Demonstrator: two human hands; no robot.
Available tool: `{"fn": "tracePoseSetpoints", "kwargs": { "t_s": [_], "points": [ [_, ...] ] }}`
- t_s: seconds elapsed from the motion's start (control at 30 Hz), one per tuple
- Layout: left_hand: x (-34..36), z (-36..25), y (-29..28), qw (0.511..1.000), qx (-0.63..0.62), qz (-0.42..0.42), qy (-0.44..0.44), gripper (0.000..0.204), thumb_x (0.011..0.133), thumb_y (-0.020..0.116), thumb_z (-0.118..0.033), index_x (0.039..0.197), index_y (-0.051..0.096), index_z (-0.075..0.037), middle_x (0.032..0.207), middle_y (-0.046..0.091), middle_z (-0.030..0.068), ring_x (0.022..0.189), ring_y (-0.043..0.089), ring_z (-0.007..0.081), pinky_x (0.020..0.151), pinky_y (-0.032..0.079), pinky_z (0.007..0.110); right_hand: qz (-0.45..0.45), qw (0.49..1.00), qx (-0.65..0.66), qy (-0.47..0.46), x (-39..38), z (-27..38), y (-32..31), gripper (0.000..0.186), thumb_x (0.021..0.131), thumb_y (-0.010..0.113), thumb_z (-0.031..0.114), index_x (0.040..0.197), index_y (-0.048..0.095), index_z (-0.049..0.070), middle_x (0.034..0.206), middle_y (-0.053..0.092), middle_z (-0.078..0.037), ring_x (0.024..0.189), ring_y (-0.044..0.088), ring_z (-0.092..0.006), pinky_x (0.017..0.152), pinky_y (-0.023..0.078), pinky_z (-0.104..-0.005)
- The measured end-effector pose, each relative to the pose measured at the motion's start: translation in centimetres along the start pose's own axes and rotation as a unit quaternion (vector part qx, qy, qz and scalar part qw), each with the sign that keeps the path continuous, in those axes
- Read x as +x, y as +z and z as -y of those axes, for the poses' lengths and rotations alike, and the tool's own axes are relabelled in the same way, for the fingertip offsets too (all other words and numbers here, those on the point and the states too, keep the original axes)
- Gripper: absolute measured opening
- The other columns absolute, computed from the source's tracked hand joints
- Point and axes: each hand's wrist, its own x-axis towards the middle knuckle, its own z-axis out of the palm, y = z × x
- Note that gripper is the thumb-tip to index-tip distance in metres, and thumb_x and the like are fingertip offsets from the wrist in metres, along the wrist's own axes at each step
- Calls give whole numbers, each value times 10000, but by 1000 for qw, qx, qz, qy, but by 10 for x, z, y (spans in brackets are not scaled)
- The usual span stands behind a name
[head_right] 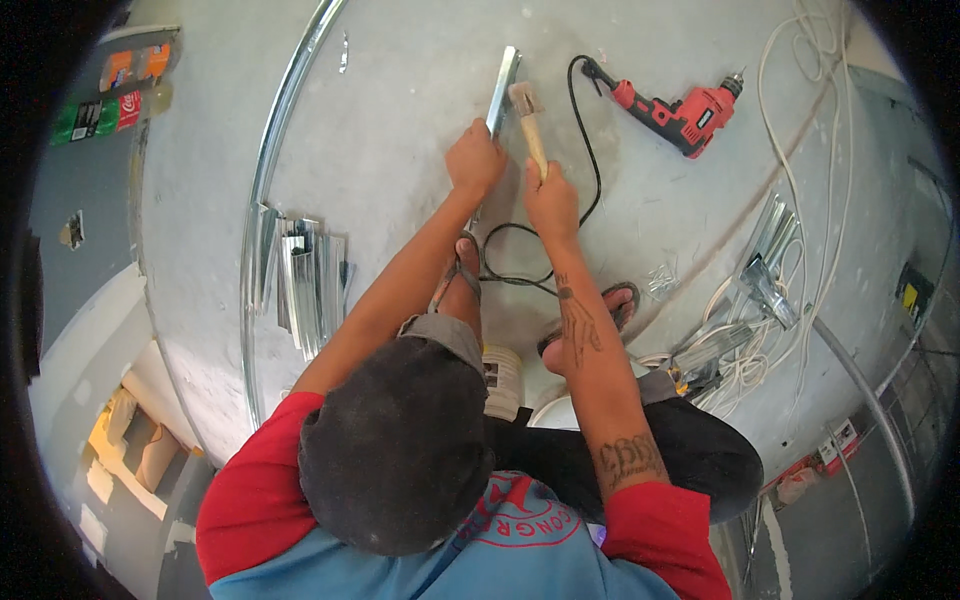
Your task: The recorder prepares and drills holes into metal ceiling/wall tracks using a power drill and hammer.
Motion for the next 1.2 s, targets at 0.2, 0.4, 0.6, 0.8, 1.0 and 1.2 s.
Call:
{"fn": "tracePoseSetpoints", "kwargs": {
  "t_s": [0.2, 0.4, 0.6, 0.8, 1.0, 1.2],
  "points": [
    [-3, -7, -5, 1000, -2, 9, 5, 163, 829, 596, -151, 938, 546, -41, 901, 668, 186, 759, 673, 388, 675, 528, 509, -24, 999, 17, -14, -6, -3, 5, 400, 1001, 528, 372, 910, 569, -15, 686, 622, -273, 686, 632, -488, 578, 488, -535],
    [1, -2, -9, 999, 0, 30, -24, 178, 838, 593, -161, 960, 551, -39, 908, 672, 190, 781, 676, 386, 687, 526, 509, -67, 991, 111, -22, -12, 17, -1, 426, 1008, 506, 402, 945, 570, -14, 723, 633, -280, 678, 631, -486, 564, 485, -528],
    [7, 3, -25, 996, 7, 69, -59, 227, 878, 616, -250, 924, 581, -30, 855, 664, 195, 802, 671, 387, 694, 516, 493, -25, 997, 75, -14, 0, 8, -3, 445, 1007, 508, 414, 1008, 576, -26, 733, 632, -274, 719, 633, -482, 613, 486, -508],
    [-7, 17, -89, 827, -540, 122, -99, 397, 997, 563, -394, 824, 550, -38, 675, 589, 103, 601, 574, 224, 576, 488, 345, -93, 975, 147, 137, -51, -14, -34, 462, 1005, 512, 432, 1043, 567, -25, 755, 639, -254, 754, 653, -453, 634, 477, -489],
    [-19, -15, -142, 567, -776, 272, 37, 301, 1006, 556, -317, 798, 543, -102, 607, 516, 9, 524, 438, 120, 476, 328, 266, -219, 956, 35, 191, -54, -70, -52, 500, 999, 509, 473, 1102, 524, -16, 860, 658, -274, 811, 655, -467, 658, 472, -524],
    [-23, -29, -152, 464, -829, 305, 55, 249, 1006, 553, -300, 874, 560, -88, 585, 508, -19, 499, 429, 110, 466, 309, 261, -207, 928, -64, 304, -54, -127, -60, 549, 983, 508, 513, 1143, 500, -12, 919, 685, -247, 865, 662, -469, 710, 502, -541]
  ]
}}
